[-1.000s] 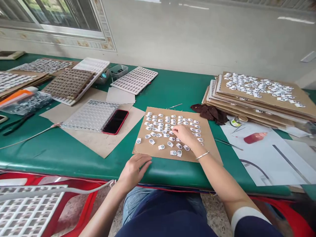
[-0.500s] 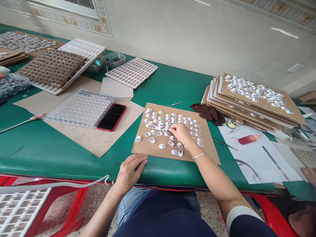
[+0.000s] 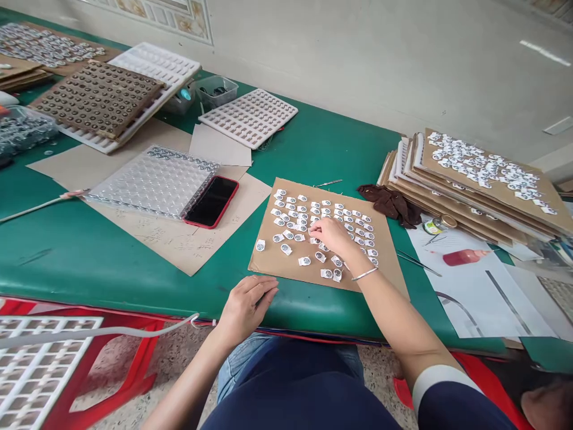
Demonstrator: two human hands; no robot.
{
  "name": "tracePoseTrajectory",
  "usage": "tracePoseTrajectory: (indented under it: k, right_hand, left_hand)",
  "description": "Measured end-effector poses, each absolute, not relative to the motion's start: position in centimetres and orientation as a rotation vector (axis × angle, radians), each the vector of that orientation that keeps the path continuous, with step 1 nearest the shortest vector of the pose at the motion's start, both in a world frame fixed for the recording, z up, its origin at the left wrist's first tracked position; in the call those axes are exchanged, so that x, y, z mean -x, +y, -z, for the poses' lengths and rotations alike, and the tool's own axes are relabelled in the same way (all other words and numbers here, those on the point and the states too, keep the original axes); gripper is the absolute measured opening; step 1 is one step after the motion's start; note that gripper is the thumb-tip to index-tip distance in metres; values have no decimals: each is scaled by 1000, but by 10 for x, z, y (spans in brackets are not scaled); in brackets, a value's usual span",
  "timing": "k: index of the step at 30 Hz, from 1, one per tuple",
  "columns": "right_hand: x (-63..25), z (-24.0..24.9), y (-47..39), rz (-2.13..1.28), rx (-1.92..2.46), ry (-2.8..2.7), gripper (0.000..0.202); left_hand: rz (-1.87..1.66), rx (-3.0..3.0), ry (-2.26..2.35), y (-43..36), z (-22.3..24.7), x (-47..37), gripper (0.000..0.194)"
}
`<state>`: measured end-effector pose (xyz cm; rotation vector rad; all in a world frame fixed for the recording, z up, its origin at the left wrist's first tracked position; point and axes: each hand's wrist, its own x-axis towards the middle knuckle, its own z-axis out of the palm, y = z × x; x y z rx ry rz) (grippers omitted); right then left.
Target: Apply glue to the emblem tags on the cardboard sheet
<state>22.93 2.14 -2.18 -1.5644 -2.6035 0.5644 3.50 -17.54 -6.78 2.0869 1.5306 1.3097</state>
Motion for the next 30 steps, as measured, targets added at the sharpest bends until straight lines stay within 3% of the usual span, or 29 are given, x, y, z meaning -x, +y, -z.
tracePoseTrajectory:
  k: [19,30]
  right_hand:
    - [-221,24,-4,-629,1293,-2784,37]
    - [-214,23,-4,-524,1372,-2687,24]
  left_hand:
    - [-1278,-2078,1461,-178,72,-33,19]
    - [-1255,-2075,1452,-178,71,-32,17]
